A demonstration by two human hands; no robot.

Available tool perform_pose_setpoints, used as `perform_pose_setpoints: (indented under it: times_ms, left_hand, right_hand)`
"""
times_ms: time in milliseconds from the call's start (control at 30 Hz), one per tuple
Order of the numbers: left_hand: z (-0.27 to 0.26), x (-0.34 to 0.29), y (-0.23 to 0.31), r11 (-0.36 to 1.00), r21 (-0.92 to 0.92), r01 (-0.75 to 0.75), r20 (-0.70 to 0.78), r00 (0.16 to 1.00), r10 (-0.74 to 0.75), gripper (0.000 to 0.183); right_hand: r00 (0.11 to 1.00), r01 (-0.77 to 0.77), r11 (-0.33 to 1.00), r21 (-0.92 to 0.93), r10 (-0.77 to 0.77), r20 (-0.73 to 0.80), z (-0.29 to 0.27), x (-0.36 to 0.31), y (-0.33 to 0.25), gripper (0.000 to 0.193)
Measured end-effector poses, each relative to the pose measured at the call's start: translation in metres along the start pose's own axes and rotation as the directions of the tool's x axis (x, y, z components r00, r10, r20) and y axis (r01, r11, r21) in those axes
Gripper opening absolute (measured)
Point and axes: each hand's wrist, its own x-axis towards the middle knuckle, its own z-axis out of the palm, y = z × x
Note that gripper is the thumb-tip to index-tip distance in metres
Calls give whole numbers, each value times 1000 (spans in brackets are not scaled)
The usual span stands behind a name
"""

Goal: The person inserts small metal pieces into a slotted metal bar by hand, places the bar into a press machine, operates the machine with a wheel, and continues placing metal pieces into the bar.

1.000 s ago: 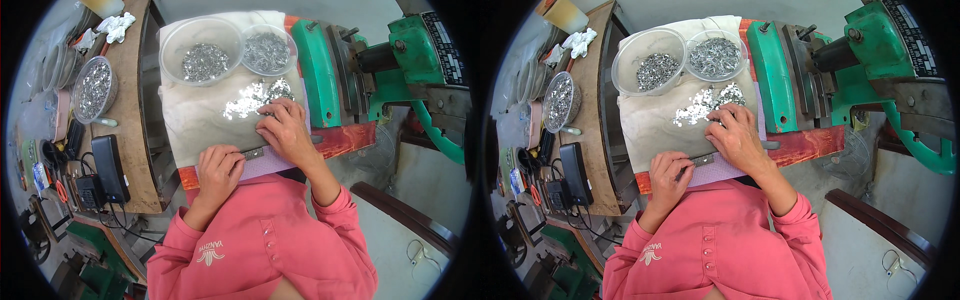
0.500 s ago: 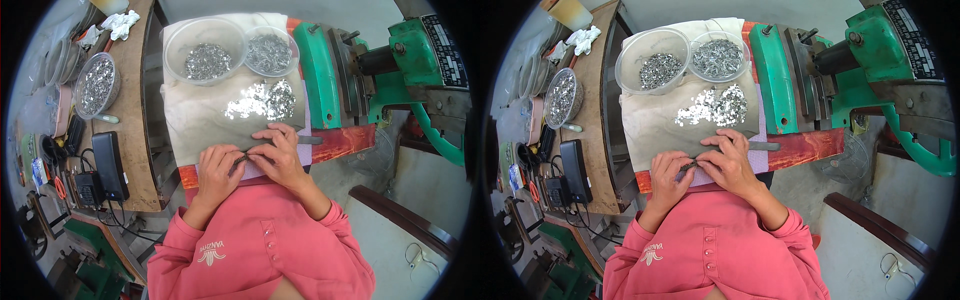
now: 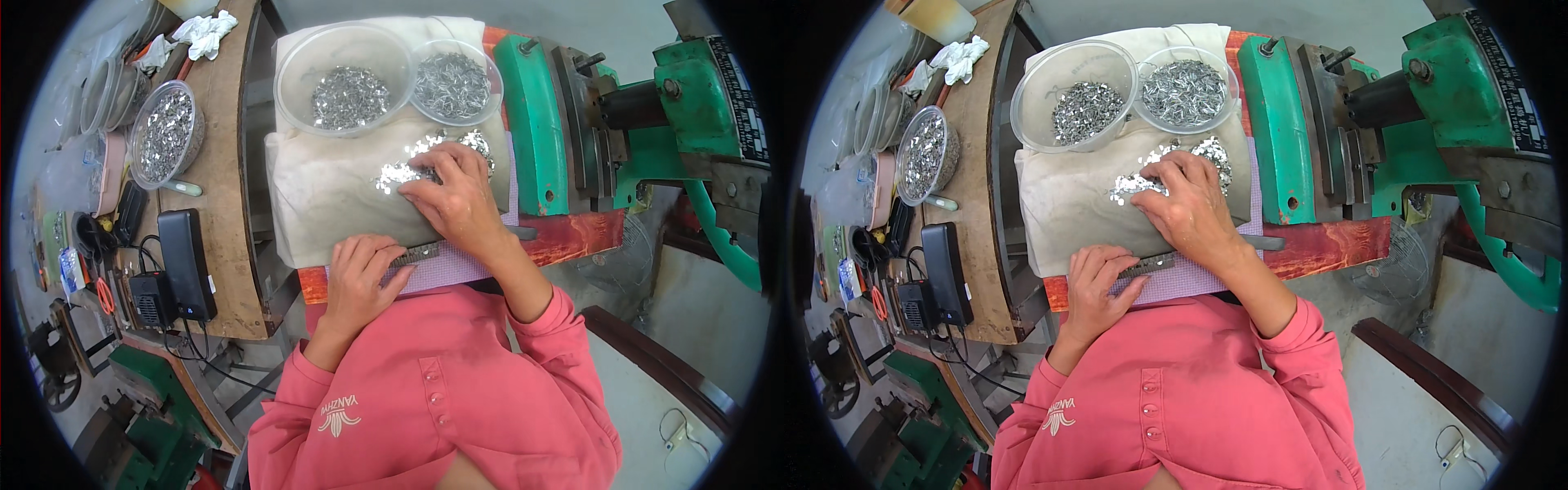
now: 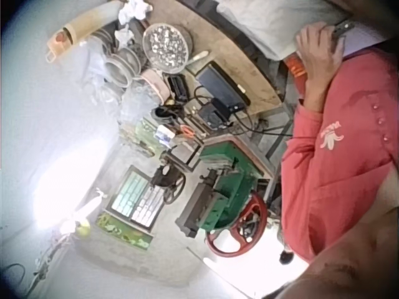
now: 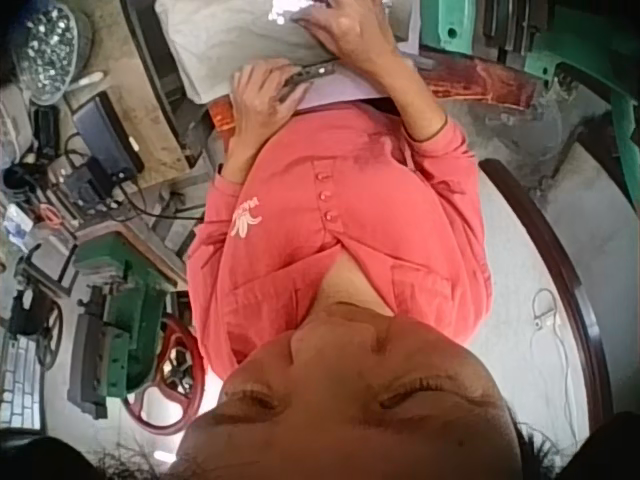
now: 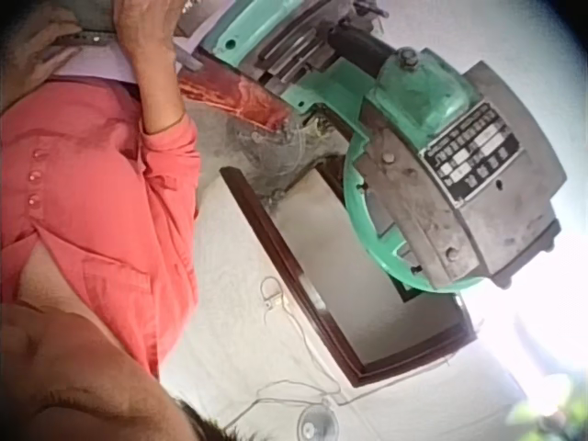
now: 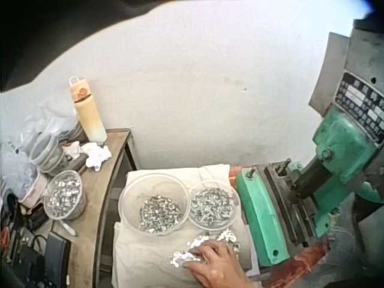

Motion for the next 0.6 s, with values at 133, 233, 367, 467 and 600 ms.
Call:
perform_pose_setpoints:
  times_ms: [133, 233, 367, 467, 600]
  left_hand:
    - [-1, 0, 0, 1000, -1, 3, -2, 1000, -3, 28]
    - [0, 2, -2, 1000, -4, -8, -11, 1000, 8, 27]
    - [0, 0, -1, 1000, -8, -23, -22, 999, 23, 27]
    - [0, 3, -2, 1000, -10, -28, -31, 999, 28, 26]
    - [2, 4, 2, 1000, -5, -31, -32, 999, 30, 25]
  right_hand:
    - [997, 44, 998, -34, -42, 63, -5, 7, -3, 10]
    - [996, 54, 997, -52, -51, 68, -3, 7, -4, 10]
    - [996, 15, 1000, -24, -13, 85, -5, 5, -11, 11]
    - [998, -8, 1000, -26, 9, 60, -2, 6, -14, 12]
    - [997, -59, 998, -24, 60, 41, 0, -1, -17, 12]
